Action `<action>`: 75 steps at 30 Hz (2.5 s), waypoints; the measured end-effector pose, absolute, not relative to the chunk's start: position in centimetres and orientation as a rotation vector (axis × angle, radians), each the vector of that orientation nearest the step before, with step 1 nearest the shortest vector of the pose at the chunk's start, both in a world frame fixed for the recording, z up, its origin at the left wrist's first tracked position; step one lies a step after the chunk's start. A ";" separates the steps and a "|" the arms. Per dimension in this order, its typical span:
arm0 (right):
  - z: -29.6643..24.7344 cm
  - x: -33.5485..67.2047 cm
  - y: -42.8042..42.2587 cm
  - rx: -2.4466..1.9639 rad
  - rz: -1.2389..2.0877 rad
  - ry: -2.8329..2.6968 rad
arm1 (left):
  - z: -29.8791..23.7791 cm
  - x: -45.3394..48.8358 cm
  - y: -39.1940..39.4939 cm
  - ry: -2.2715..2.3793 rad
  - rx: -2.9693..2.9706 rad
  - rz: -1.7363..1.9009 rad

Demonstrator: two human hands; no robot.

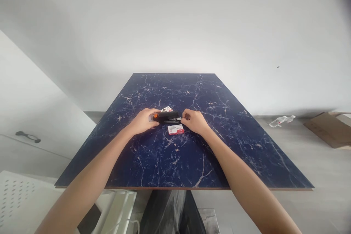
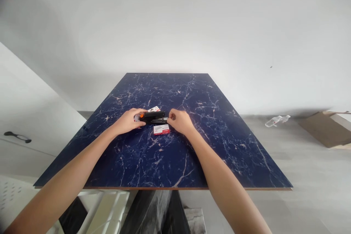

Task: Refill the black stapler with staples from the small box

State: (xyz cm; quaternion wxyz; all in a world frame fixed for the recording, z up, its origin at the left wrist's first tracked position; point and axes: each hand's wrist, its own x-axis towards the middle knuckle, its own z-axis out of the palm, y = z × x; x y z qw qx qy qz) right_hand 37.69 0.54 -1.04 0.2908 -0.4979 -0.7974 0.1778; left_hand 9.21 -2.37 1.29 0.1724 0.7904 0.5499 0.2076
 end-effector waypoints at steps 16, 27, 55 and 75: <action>-1.5 36.5 0.5 -1.291 0.507 -2.079 | 0.8 9.2 -2.1 1.514 2.230 0.643; -1.7 36.3 0.7 -1.286 0.507 -2.085 | 1.1 9.4 -2.1 1.516 2.231 0.638; -1.7 36.6 1.2 -1.215 0.570 -2.106 | 1.8 10.0 -2.7 1.463 2.056 0.610; 0.5 37.3 -0.3 -1.372 0.592 -2.154 | 1.9 14.4 -5.8 1.315 2.409 0.555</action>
